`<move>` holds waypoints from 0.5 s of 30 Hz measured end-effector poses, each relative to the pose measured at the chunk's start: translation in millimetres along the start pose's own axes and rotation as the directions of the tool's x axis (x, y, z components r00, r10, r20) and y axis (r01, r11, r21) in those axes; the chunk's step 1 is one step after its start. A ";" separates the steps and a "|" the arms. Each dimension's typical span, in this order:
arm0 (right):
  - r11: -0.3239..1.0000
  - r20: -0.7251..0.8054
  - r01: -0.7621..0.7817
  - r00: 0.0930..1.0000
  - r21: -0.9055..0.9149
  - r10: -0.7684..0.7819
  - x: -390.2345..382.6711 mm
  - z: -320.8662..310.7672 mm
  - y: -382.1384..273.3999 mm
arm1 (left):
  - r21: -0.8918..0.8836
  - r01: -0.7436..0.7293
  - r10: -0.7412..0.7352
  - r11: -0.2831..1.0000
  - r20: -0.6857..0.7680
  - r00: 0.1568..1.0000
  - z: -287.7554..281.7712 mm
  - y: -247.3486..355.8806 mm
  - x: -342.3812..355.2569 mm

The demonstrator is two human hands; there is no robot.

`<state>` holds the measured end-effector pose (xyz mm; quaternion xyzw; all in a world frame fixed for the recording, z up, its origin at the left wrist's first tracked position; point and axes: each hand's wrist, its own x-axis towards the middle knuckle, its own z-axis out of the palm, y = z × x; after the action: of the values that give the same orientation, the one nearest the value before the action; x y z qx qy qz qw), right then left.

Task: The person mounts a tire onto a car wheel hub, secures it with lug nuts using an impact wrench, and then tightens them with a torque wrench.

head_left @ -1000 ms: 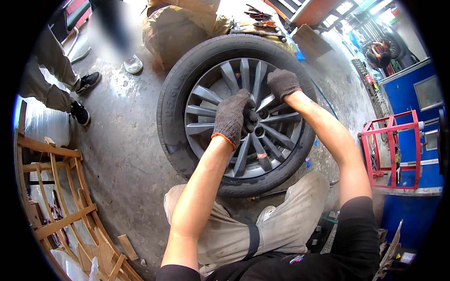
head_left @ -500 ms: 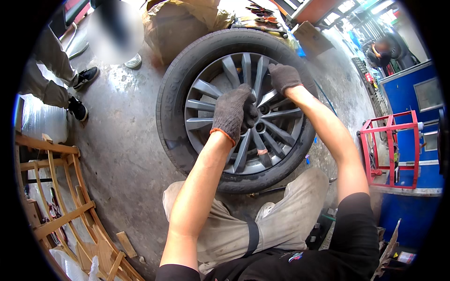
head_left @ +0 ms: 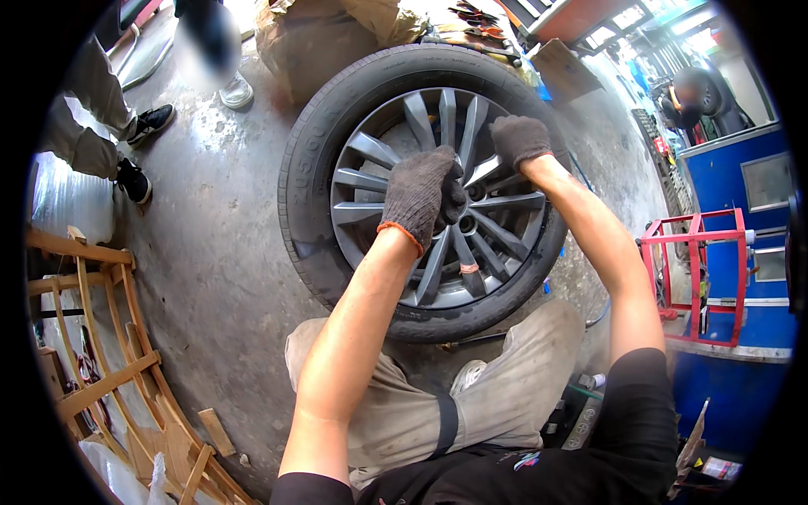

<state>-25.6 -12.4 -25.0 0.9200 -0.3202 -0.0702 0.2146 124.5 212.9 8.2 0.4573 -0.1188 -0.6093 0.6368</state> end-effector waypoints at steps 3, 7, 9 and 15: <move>0.999 -0.031 -0.005 1.000 0.048 0.006 1.9 -0.6 -2.4 | -0.024 -0.034 0.034 0.999 0.005 0.999 -1.4 -0.6 0.1; 0.995 -0.035 -0.001 0.999 0.097 0.004 0.8 8.6 2.1 | -0.033 -0.021 0.021 0.999 0.008 1.000 0.7 1.6 -3.0; 0.996 0.011 -0.008 1.000 0.085 0.007 1.8 5.5 -0.2 | -0.031 -0.032 0.033 0.999 0.015 0.999 0.1 1.6 -2.3; 0.998 0.204 -0.062 0.977 0.000 0.061 8.9 -19.6 -5.6 | 0.018 0.005 -0.006 1.000 0.035 0.999 -0.6 7.0 -3.3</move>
<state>-10.3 -7.1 -9.8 0.8983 -0.3690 -0.1564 0.1799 128.9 215.0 14.3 0.4527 -0.1340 -0.6178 0.6289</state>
